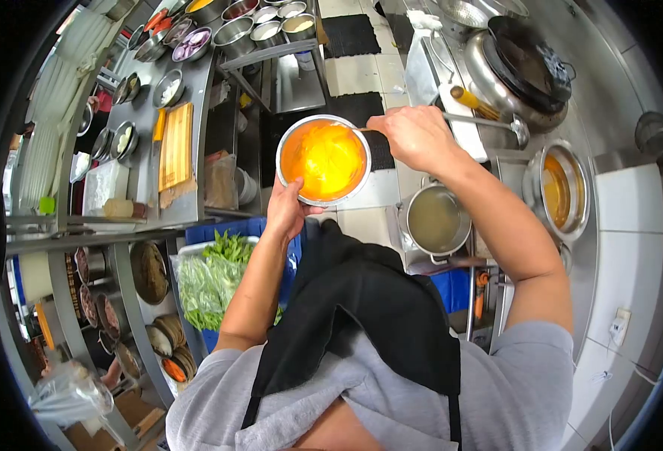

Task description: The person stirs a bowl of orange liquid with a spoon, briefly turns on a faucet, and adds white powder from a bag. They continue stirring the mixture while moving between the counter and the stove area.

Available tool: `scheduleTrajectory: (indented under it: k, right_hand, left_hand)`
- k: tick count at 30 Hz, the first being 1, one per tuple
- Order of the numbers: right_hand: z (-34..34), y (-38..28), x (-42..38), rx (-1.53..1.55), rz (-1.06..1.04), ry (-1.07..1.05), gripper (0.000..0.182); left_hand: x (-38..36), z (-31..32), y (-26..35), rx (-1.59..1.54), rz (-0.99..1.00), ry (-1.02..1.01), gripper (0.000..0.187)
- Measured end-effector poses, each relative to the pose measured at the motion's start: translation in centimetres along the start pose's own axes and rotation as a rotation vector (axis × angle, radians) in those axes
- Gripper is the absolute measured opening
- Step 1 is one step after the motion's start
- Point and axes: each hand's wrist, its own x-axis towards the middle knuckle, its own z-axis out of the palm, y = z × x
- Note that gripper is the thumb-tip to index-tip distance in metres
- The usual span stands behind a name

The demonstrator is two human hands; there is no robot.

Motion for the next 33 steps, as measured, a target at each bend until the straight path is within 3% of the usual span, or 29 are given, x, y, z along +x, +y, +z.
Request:
scheduleTrajectory:
  k: [3, 4, 5, 9, 13, 17, 20, 22, 23, 24, 27, 30, 32, 33]
  right_hand:
    - [5.4, 1.4, 4.1, -0.029, 0.025, -0.04, 0.027]
    - [6.5, 0.4, 5.2, -0.084, 0.071, -0.154, 0.029]
    - [7.3, -0.1, 5.9, 0.013, 0.052, -0.133, 0.03]
    - [5.4, -0.2, 10.0, 0.138, 0.086, -0.036, 0.033]
    - [5.0, 0.6, 14.7, -0.031, 0.079, -0.185, 0.033]
    - [8.6, 5.0, 22.0, -0.089, 0.126, -0.044, 0.036]
    - [10.5, 5.9, 25.1, 0.055, -0.003, -0.03, 0.038]
    - [9.0, 8.3, 27.5, 0.043, -0.065, -0.311, 0.034]
    - [7.1, 9.1, 30.1, -0.026, 0.06, -0.449, 0.031]
    - [8.5, 11.3, 31.8, -0.029, 0.008, -0.288, 0.023]
    - [10.5, 11.5, 36.6, 0.008, -0.178, -0.098, 0.015]
    - [9.8, 14.3, 39.5, 0.075, -0.26, -0.316, 0.024]
    - [9.1, 17.6, 44.0, 0.076, -0.206, -0.379, 0.028]
    - [9.1, 18.4, 45.7, 0.111, -0.248, -0.232, 0.026]
  left_hand:
    - [4.8, -1.6, 1.6, 0.062, 0.038, -0.036, 0.055]
    - [7.0, -2.0, 2.5, 0.077, 0.029, -0.034, 0.054]
    - [8.8, -2.5, 3.2, 0.087, 0.02, -0.023, 0.053]
    - [14.6, -4.5, 6.8, 0.023, -0.035, -0.045, 0.053]
    - [19.4, -5.4, 9.6, 0.008, -0.04, -0.095, 0.053]
    - [23.7, -5.4, 10.5, 0.03, -0.063, -0.083, 0.052]
    - [27.3, -6.8, 11.6, -0.009, -0.055, -0.041, 0.052]
    - [29.0, -7.5, 12.7, -0.014, -0.046, -0.014, 0.048]
    - [30.0, -7.4, 12.8, -0.015, -0.043, 0.006, 0.048]
    - [31.0, -6.9, 12.7, -0.013, -0.059, 0.01, 0.048]
    - [34.5, -5.4, 13.5, -0.038, -0.032, 0.07, 0.049]
    - [36.6, -5.8, 15.8, -0.077, -0.011, 0.126, 0.05]
    - [38.1, -5.5, 16.8, -0.098, -0.018, 0.151, 0.05]
    - [38.9, -4.9, 17.2, -0.069, 0.018, 0.193, 0.05]
